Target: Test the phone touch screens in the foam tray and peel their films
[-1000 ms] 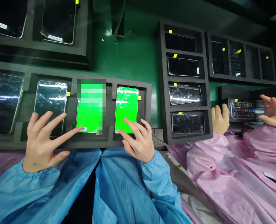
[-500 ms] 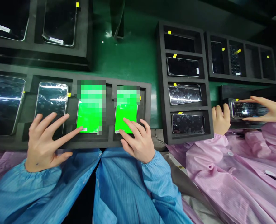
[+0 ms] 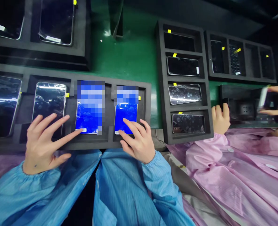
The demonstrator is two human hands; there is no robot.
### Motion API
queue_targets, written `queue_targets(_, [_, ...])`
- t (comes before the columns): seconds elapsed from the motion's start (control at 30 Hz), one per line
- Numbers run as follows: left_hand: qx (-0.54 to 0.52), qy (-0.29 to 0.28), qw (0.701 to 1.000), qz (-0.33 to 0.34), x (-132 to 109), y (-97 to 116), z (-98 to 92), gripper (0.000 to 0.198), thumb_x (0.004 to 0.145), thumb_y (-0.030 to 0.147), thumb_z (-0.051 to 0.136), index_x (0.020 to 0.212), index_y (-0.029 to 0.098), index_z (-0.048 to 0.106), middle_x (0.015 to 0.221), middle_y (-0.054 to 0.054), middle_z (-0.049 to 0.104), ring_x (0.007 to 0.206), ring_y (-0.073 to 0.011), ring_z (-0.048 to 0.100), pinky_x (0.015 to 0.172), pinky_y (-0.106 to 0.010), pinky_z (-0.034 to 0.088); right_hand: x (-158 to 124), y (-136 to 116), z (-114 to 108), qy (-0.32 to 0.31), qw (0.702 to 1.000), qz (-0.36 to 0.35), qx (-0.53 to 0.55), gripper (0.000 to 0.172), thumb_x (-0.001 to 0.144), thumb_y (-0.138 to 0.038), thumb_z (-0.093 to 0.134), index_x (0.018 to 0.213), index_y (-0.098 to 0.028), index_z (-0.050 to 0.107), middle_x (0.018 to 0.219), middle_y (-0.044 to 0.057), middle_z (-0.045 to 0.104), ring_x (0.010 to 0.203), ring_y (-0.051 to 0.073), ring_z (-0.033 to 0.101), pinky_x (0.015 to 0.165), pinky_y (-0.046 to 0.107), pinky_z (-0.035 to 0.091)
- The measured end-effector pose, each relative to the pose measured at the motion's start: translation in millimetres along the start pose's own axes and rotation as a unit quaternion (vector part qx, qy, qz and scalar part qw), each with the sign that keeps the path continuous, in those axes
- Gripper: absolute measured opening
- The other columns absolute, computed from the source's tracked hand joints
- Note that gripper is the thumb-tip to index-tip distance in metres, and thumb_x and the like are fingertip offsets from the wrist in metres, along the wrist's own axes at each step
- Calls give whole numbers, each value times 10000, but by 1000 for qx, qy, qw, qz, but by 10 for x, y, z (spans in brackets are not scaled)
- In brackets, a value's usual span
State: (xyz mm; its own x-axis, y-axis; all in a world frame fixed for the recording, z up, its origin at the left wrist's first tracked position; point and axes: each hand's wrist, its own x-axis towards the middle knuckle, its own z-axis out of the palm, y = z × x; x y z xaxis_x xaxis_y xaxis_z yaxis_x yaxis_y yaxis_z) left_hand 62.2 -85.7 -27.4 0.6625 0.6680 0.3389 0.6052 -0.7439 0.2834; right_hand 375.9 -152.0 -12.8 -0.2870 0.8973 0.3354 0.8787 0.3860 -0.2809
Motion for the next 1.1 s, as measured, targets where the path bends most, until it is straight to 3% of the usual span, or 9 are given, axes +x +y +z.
queue_targets(0.23, [-22,6,1000,-18,6,14,-7,711,911,693,304,1465,278,468,1611,-97,340,1469,-373,333,1203,-626,228,-17,6,20,18,999,19,25,319,962,-300,479,1203,-200,662,1362,137,608,1165,245,594,1080,489,431])
queue_targets(0.77, [-7,-17,1000,0,25,15,-21,656,929,665,320,1422,280,516,1626,-99,309,1487,-377,304,1191,-642,234,-10,8,15,2,1000,-7,20,243,939,-256,529,1075,-202,723,1344,131,627,1121,243,600,1077,487,425])
queue_targets(1.1, [-18,15,1000,3,-14,-7,1,700,918,673,313,1455,260,485,1603,-114,352,1464,-378,350,1202,-608,252,-24,-11,42,19,999,5,25,285,941,-272,502,1158,-193,668,1337,144,619,1121,240,599,1067,471,432])
